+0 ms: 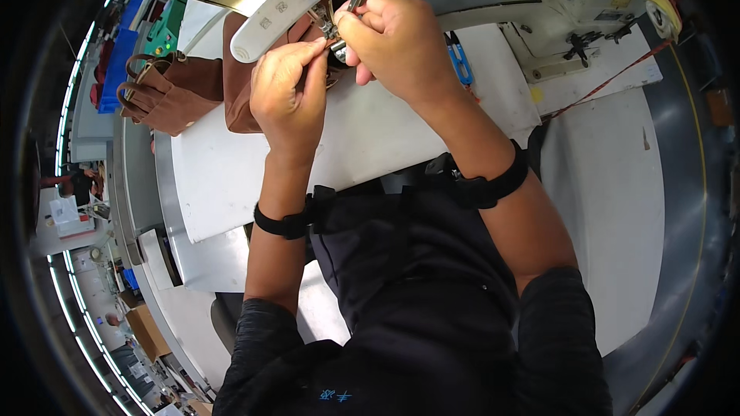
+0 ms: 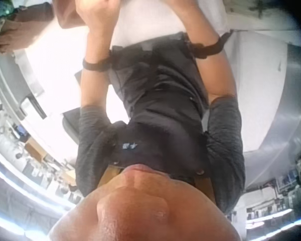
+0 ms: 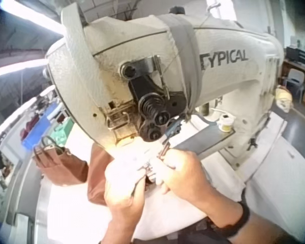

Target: Sewing the edges and zipper area of a leather handbag using an industrial sewing machine.

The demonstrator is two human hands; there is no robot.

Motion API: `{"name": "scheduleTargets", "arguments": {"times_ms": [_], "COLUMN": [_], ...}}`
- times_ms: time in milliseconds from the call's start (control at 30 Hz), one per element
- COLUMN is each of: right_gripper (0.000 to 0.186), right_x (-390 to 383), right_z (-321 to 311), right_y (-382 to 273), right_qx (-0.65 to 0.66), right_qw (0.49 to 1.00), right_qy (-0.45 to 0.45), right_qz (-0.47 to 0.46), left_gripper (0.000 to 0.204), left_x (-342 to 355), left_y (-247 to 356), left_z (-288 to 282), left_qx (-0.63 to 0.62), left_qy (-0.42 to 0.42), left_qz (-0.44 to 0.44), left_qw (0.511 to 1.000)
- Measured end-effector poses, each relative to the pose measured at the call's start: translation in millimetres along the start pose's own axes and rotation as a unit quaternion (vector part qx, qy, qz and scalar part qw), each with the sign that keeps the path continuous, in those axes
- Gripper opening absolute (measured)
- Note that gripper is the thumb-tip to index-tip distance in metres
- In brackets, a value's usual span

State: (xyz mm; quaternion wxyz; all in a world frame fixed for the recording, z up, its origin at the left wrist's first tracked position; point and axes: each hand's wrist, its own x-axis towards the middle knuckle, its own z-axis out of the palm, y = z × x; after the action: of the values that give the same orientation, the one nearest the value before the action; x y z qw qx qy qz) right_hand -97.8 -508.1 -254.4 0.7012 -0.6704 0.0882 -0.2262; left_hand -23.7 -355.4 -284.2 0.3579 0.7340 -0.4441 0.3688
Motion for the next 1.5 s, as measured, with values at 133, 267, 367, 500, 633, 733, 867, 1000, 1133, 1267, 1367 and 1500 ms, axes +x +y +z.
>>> {"name": "scheduleTargets", "arguments": {"times_ms": [133,267,367,500,633,733,867,1000,1133,1267,1367,1500], "right_gripper": [0.023,0.024,0.023,0.022,0.018,0.031,0.018,0.018,0.022,0.021,0.020,0.020], "right_x": [0,-3,-3,-2,-5,-5,-4,-3,-2,-2,-1,-1], "right_z": [-4,-2,1,3,1,-1,2,3,3,5,4,4], "right_y": [-1,2,4,3,0,-2,0,4,7,6,5,5], "right_qx": [0.014,0.018,0.002,-0.027,-0.061,-0.101,-0.078,-0.057,-0.051,-0.034,0.007,-0.002], "right_qw": [1.000,0.999,0.999,0.999,0.998,0.995,0.997,0.998,0.998,0.998,1.000,1.000], "right_qy": [-0.019,-0.025,-0.019,-0.007,0.007,-0.025,0.012,-0.008,-0.001,0.006,-0.002,-0.002], "right_qz": [-0.012,-0.034,-0.030,-0.032,-0.023,0.005,-0.012,-0.029,-0.049,-0.049,-0.014,-0.029], "left_gripper": [0.017,0.014,0.014,0.016,0.014,0.013,0.012,0.013,0.022,0.039,0.051,0.031], "left_x": [3,5,9,14,14,13,13,7,-1,-5,-13,-17], "left_y": [6,8,4,-4,-8,-9,-11,-11,-10,-13,-24,-51], "left_z": [-1,-11,-13,-12,-14,-14,-9,0,7,-8,-46,-96], "left_qx": [0.028,0.010,0.006,0.025,-0.004,-0.011,-0.017,0.018,0.061,0.051,0.131,0.158], "left_qy": [0.004,-0.047,-0.067,-0.058,-0.085,-0.088,-0.073,-0.016,-0.040,-0.067,-0.134,-0.229], "left_qz": [-0.004,-0.024,-0.016,0.022,0.009,0.003,0.003,0.030,-0.007,-0.015,0.004,-0.067], "left_qw": [1.000,0.999,0.998,0.998,0.996,0.996,0.997,0.999,0.997,0.996,0.982,0.958]}}
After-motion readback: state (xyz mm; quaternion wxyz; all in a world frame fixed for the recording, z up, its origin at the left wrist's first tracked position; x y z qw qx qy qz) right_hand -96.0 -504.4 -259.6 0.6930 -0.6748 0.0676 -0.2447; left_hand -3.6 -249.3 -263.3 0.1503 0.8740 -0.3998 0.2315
